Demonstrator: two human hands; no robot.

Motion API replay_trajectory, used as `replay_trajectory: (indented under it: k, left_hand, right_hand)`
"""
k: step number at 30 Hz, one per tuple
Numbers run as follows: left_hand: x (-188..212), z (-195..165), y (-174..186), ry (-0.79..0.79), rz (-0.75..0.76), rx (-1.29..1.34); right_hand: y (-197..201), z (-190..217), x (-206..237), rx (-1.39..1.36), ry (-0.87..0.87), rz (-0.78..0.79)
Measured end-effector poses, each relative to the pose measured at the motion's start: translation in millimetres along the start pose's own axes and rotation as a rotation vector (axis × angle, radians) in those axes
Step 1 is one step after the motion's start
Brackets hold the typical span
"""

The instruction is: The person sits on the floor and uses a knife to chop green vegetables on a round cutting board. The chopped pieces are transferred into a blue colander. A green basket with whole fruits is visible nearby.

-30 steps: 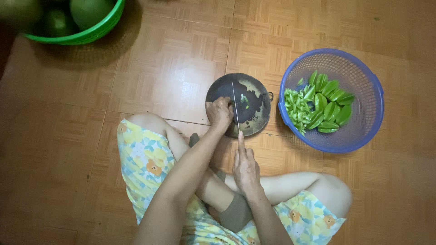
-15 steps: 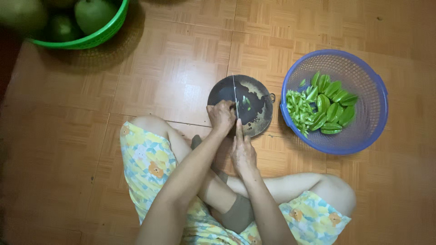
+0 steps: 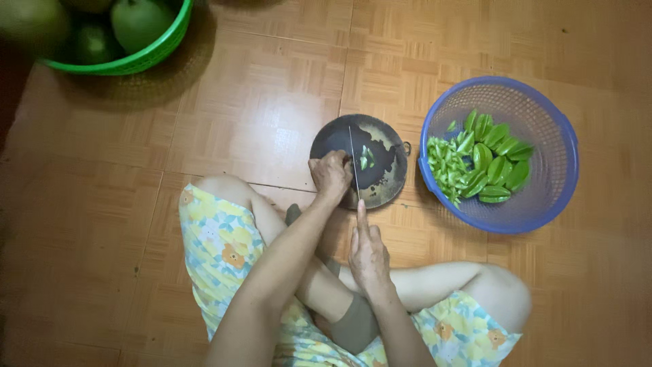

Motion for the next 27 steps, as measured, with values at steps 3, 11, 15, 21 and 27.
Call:
replay_trajectory:
  k: [3, 11, 15, 21, 27]
  left_hand:
    - [2.0, -2.2, -1.8, -0.01, 0.017, 0.002]
    - [5.5, -7.2, 2.4, -0.068, -0.051, -0.009]
    - [6.6, -5.4, 4.9, -0.058, -0.06, -0.012]
    - [3.1, -0.2, 0.8, -0.009, -0.001, -0.006]
    - [4.5, -2.6, 4.4, -0.032, -0.022, -0.011]
  right_hand:
    - [-8.8, -3.4, -4.0, 0.004, -0.005, 0.051]
    - [-30.1, -13.4, -45.2, 0.048, 0.019, 0.004]
    - [-36.0, -19.3, -54.6, 0.073, -0.045, 0.041]
    - [-5.1, -2.0, -28.9, -0.093, 0.11, -0.064]
    - [-0.1, -10.4, -9.7, -0.013, -0.057, 0.004]
Point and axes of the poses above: each hand's wrist, its own x-axis away from the middle knuckle, its own y-axis out of the back of the hand, z = x × y, the point moved 10 cm from there along -x, towards the middle knuckle, and after that the axes turned 8 degrees about -x, right-handed, at the moved point
